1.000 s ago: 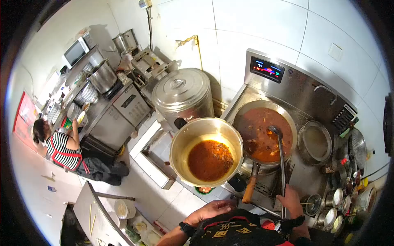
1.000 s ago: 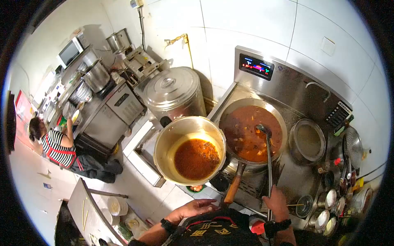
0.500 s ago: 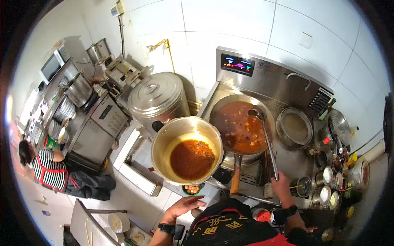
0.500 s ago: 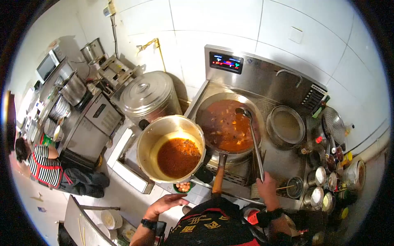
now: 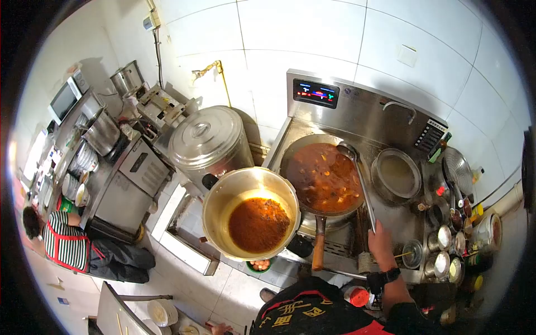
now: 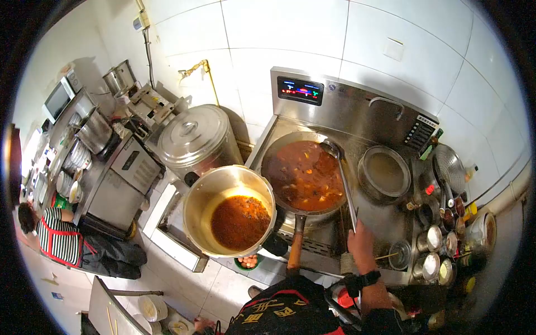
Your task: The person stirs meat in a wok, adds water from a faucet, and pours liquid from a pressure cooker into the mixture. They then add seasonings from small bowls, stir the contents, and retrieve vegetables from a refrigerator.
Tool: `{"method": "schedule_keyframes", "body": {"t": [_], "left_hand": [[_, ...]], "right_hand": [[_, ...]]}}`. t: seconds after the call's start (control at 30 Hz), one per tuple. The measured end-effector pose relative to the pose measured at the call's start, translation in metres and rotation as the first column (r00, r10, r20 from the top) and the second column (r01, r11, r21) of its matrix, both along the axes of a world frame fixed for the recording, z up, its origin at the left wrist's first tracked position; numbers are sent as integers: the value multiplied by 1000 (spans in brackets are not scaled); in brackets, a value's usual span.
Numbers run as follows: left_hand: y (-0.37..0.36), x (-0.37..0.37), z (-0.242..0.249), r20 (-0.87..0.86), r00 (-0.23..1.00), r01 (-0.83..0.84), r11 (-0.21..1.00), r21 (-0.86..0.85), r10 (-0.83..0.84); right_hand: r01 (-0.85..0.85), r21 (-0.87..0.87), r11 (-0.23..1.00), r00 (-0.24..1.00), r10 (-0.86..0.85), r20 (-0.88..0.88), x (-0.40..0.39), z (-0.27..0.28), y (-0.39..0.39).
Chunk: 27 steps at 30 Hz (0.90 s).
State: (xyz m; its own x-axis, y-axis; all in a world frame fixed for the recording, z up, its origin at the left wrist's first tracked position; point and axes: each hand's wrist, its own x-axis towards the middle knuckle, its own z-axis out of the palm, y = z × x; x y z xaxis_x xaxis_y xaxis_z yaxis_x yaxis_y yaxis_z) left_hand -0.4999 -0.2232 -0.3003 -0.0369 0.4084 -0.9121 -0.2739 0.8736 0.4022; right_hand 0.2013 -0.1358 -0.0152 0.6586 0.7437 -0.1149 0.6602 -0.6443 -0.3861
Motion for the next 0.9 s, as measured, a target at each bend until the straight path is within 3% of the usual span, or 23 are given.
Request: {"method": "schedule_keyframes", "body": {"t": [0.03,0.1,0.17,0.2,0.23,0.27,0.3,0.33,0.37,0.4,0.43,0.5,0.53,0.6,0.7,0.73,0.77,0.8,0.83,0.9], "left_hand": [[-16,2,-2,43,999,-21,1000,-16,22],[-41,7,-9,129,991,-40,999,-4,40],[-59,3,-19,343,939,-73,987,147,18],[-69,-1,-17,772,600,-260,861,437,-210],[-64,0,-23,158,987,-28,997,66,17],[-54,7,-19,66,996,-60,998,-5,60],[-49,13,-15,47,994,-95,996,-4,95],[-42,23,-8,30,992,-119,993,4,119],[-32,28,-5,12,991,-136,990,20,136],[-20,31,-3,-3,990,-144,989,36,144],[-5,35,3,0,985,-174,984,49,174],[28,43,44,-251,963,99,995,-7,-97],[36,47,66,-324,931,168,986,-24,-166],[34,42,61,-288,952,110,994,5,-104],[22,28,35,-150,987,63,997,34,-57],[15,21,20,-48,998,30,999,36,-28],[9,11,8,59,996,-69,997,-25,70],[1,7,-3,147,973,-161,981,-109,176],[-5,2,-12,172,960,-198,969,-147,223],[-12,-4,-26,186,958,-183,965,-186,217]], "right_hand": [[6,-1,1000,1000,-6,7,-2,-9,-1],[-28,229,973,996,7,93,4,-57,-10],[-12,-24,1000,1000,11,-17,-29,3,-4],[-18,164,986,1000,19,-6,-21,-34,-10],[-101,135,986,995,103,-10,-6,-63,-15],[-135,129,982,985,119,125,-6,-79,-11],[73,-1,997,988,-73,-135,-26,-49,6],[314,9,950,917,-301,-261,1,-107,10],[97,31,995,995,-98,31,2,-122,2],[-110,1,994,940,104,324,7,-119,0],[-140,14,990,937,128,326,0,-97,6],[-34,-225,974,996,51,71,-45,-32,12],[-46,-221,974,995,64,74,-52,-25,16],[-44,-172,984,998,51,38,-60,-17,15],[1,-137,991,1000,-4,-18,-18,-79,18],[-132,-178,975,991,127,-38,-35,-43,15],[-145,-50,988,983,138,-117,-18,-66,12],[-105,-52,993,968,90,-235,-35,-33,15],[-124,105,987,981,138,-137,-16,-66,9],[-33,25,999,948,39,-316,-34,-25,20]]}}
